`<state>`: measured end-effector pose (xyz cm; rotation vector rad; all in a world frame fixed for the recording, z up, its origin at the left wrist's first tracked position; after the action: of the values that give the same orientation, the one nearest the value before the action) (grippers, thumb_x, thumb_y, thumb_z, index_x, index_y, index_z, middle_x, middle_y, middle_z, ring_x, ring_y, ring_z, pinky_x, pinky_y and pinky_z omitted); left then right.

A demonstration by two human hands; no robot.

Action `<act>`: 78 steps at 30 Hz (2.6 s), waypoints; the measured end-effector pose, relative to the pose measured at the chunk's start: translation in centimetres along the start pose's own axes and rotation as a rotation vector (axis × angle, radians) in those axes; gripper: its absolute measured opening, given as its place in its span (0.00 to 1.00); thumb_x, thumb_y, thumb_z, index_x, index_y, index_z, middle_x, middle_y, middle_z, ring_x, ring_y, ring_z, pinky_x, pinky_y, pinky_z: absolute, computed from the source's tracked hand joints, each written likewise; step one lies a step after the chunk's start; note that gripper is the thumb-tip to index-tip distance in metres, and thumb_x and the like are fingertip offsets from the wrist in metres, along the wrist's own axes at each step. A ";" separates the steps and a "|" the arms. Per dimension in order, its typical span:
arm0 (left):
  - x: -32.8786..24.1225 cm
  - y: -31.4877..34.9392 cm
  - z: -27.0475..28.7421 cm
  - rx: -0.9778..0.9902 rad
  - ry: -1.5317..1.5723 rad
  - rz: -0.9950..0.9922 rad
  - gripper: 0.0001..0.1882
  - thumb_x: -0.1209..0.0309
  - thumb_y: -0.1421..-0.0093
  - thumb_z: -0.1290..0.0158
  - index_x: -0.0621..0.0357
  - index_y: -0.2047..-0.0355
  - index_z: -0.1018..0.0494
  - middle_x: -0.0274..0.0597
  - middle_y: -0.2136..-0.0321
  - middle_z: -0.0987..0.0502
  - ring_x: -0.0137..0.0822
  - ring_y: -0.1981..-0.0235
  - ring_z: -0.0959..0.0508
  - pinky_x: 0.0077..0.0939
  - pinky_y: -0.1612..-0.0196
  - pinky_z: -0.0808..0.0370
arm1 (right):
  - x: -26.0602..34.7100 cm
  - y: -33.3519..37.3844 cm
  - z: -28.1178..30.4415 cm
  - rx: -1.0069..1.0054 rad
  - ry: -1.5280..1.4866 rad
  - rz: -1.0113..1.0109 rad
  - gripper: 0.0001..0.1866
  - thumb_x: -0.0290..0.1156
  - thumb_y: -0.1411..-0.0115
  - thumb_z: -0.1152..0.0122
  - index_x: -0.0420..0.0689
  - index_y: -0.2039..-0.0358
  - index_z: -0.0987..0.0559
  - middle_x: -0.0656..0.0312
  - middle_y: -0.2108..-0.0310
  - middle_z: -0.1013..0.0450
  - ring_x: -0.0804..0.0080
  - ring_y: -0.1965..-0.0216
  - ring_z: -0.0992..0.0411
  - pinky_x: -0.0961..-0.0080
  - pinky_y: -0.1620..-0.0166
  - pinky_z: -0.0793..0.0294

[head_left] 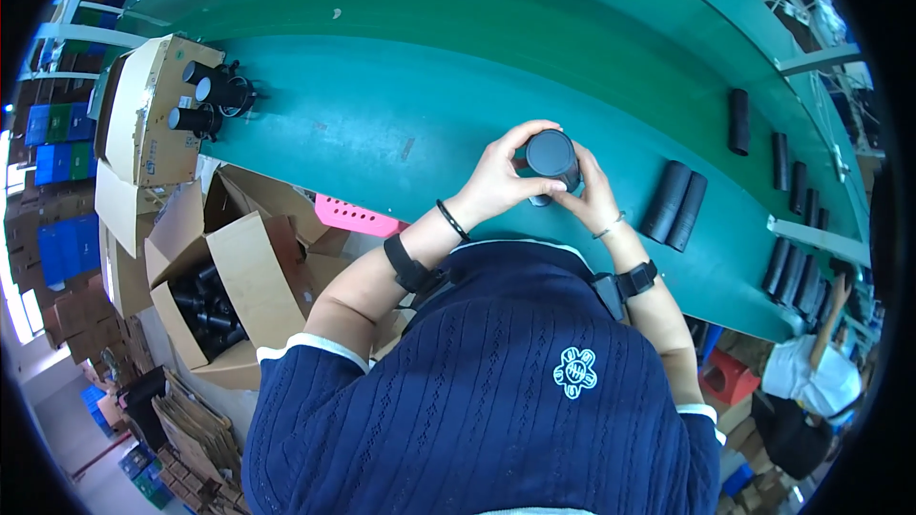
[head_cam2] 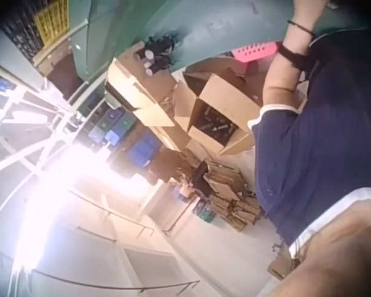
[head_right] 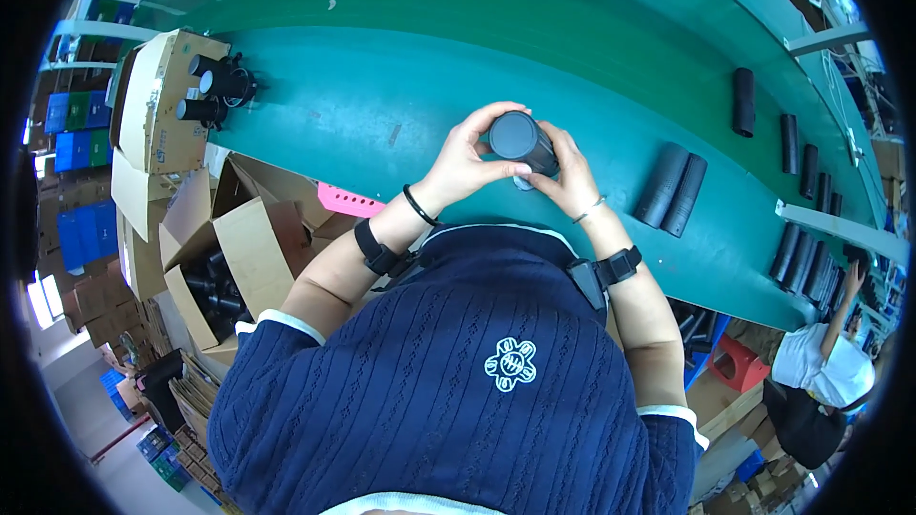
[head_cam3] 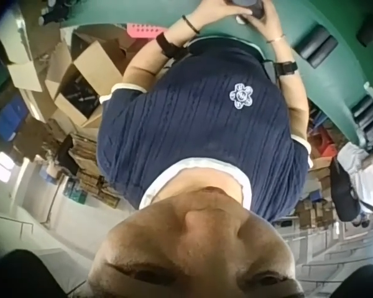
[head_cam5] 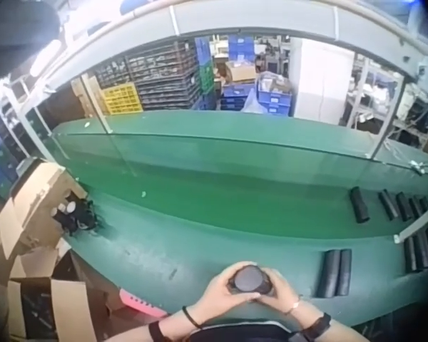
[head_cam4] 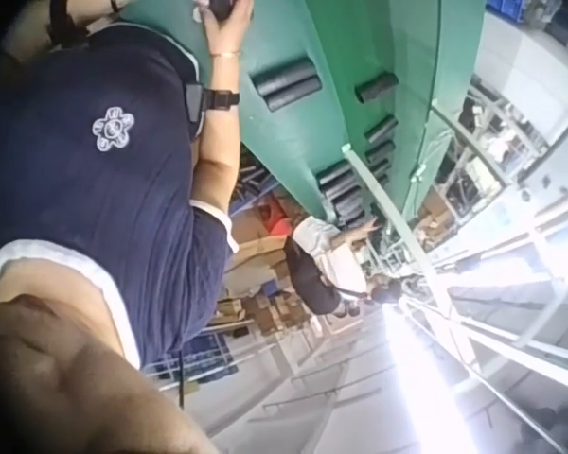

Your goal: The person fits caps onto binoculars by hand, places them onto a conveyor belt, and then moves them into a cardboard box. After filling the box, the person covers the binoculars with sheets of newspaper and moves the box aside.

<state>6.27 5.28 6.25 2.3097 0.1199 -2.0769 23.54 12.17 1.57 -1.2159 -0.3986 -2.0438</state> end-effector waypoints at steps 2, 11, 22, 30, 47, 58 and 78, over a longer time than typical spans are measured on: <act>0.0 -0.3 -0.1 0.015 0.028 0.019 0.34 0.75 0.54 0.34 0.58 0.47 0.36 0.39 0.50 0.30 0.33 0.48 0.30 0.31 0.49 0.26 | 0.1 0.3 0.1 -0.021 0.028 -0.003 0.39 0.31 0.58 0.30 0.42 0.44 0.36 0.51 0.51 0.33 0.52 0.49 0.33 0.64 0.48 0.32; 0.5 -2.3 -1.4 0.145 0.050 0.106 0.33 0.75 0.53 0.35 0.59 0.47 0.35 0.38 0.52 0.29 0.32 0.50 0.29 0.31 0.49 0.26 | -1.1 2.8 2.2 0.075 -0.089 -0.083 0.48 0.34 0.59 0.27 0.44 0.39 0.43 0.49 0.47 0.35 0.53 0.44 0.35 0.65 0.44 0.35; 3.8 -4.6 -3.0 0.048 0.094 0.464 0.22 0.67 0.38 0.48 0.57 0.45 0.36 0.43 0.49 0.31 0.33 0.53 0.27 0.27 0.57 0.24 | -16.5 -3.1 15.8 -0.426 0.097 -0.510 0.43 0.39 0.52 0.32 0.48 0.40 0.47 0.45 0.58 0.31 0.52 0.56 0.29 0.63 0.55 0.29; 5.8 -4.4 -2.5 -0.124 0.054 0.598 0.11 0.69 0.38 0.49 0.57 0.55 0.29 0.39 0.61 0.25 0.30 0.61 0.25 0.25 0.62 0.25 | -25.9 -4.8 24.0 -0.503 0.513 -0.970 0.40 0.44 0.46 0.39 0.61 0.37 0.49 0.47 0.51 0.35 0.46 0.49 0.34 0.50 0.49 0.33; 6.7 -7.5 -7.1 0.136 0.181 0.628 0.09 0.69 0.38 0.49 0.58 0.60 0.28 0.38 0.66 0.24 0.29 0.66 0.25 0.23 0.66 0.28 | -12.3 6.5 10.4 -0.150 0.990 -0.933 0.54 0.33 0.52 0.35 0.54 0.32 0.61 0.42 0.54 0.34 0.54 0.62 0.26 0.68 0.62 0.23; 5.4 -5.0 -5.7 0.272 0.078 0.294 0.25 0.63 0.36 0.51 0.61 0.43 0.42 0.42 0.47 0.34 0.34 0.47 0.33 0.31 0.42 0.37 | 0.2 4.4 6.0 -0.110 -0.326 -0.254 0.40 0.39 0.48 0.35 0.43 0.39 0.42 0.50 0.60 0.33 0.60 0.59 0.28 0.67 0.56 0.27; 4.9 3.0 2.1 0.048 -0.288 0.044 0.37 0.69 0.59 0.31 0.60 0.48 0.34 0.48 0.52 0.29 0.43 0.49 0.29 0.33 0.46 0.32 | -0.4 -0.4 -2.4 0.206 -1.063 -0.530 0.17 0.31 0.38 0.44 0.42 0.49 0.26 0.65 0.67 0.25 0.82 0.71 0.28 0.86 0.68 0.26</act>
<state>4.92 2.31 1.12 1.9872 0.0116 -2.3847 21.85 11.17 0.06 -2.1445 -1.5087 -1.4808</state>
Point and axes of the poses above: each hand's wrist, its own y-axis away from the middle knuckle, its own z-axis out of the back of the hand, x = y × z, the point moved 2 cm from there along -y, towards the middle knuckle
